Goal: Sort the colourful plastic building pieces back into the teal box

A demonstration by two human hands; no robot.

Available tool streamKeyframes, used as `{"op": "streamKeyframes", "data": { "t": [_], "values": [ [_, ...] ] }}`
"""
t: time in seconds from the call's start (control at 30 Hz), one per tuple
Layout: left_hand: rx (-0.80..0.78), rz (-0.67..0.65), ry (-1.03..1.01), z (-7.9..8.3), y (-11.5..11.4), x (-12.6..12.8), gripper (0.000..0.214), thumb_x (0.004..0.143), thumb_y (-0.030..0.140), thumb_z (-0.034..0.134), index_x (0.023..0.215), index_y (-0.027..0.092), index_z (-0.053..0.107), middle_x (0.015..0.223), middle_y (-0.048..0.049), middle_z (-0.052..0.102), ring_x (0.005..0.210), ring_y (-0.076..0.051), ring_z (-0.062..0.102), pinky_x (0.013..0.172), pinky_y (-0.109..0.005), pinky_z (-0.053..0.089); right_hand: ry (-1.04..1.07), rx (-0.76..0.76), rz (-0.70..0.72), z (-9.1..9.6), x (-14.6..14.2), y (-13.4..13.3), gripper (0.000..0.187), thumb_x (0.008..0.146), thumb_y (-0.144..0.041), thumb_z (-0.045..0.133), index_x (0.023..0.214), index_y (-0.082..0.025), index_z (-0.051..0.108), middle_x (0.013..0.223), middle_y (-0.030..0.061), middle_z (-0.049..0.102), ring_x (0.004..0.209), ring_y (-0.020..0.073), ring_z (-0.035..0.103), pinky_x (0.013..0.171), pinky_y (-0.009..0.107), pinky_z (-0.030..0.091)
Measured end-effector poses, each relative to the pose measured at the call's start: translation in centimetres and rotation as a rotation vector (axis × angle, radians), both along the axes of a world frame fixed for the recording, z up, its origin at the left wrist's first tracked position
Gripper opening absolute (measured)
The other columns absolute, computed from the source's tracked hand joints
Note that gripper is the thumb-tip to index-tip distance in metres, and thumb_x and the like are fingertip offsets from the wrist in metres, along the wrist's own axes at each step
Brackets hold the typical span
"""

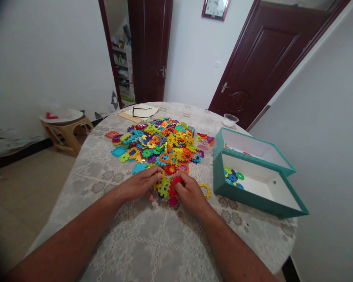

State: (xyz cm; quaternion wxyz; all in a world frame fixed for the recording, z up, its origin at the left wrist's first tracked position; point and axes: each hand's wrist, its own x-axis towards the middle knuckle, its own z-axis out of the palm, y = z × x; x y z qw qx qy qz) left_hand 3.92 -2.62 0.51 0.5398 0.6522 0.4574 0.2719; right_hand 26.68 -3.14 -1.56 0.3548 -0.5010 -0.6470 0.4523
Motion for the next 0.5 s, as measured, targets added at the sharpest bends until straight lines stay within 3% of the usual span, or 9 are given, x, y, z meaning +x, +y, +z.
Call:
{"op": "streamKeyframes", "data": {
  "t": [0.1,0.17,0.3,0.5],
  "values": [
    [-0.021,-0.051,-0.008,0.48,-0.16,0.17,0.043,0.095,0.056,0.057,0.121,0.023,0.06,0.103,-0.0032,0.066,0.068,-0.016,0.068,0.058,-0.027,0.055,-0.064,0.08,-0.047,0.02,-0.33,-0.14,0.025,0.087,-0.026,0.054,0.103,-0.02,0.072,0.081,0.0001,0.067,0.069,0.015,0.057,0.061,0.024,0.045],
    [-0.01,-0.068,0.024,0.61,-0.22,0.22,0.048,0.088,0.043,0.067,0.13,0.023,0.058,0.102,-0.0023,0.069,0.067,-0.016,0.068,0.061,-0.027,0.055,-0.092,0.093,-0.065,0.05,-0.46,-0.25,0.025,0.087,-0.026,0.054,0.104,-0.02,0.073,0.084,0.0006,0.069,0.072,0.0155,0.059,0.063,0.025,0.046],
    [0.018,-0.06,0.048,0.35,-0.25,0.36,0.055,0.081,0.024,0.062,0.136,0.022,0.057,0.1,-0.0018,0.071,0.067,-0.015,0.067,0.061,-0.025,0.054,-0.093,0.055,-0.062,-0.08,-0.46,-0.39,0.027,0.09,-0.029,0.056,0.11,-0.021,0.072,0.081,-0.0006,0.068,0.066,0.015,0.058,0.059,0.024,0.044],
    [0.007,-0.018,0.054,0.12,-0.21,0.52,0.058,0.086,0.034,0.062,0.142,0.022,0.055,0.105,-0.0046,0.073,0.068,-0.018,0.069,0.062,-0.029,0.054,0.055,-0.069,0.021,0.66,-0.33,-0.46,0.036,0.084,-0.038,0.074,0.116,-0.021,0.071,0.089,0.0022,0.073,0.071,0.0157,0.063,0.061,0.025,0.047]
  ]
}}
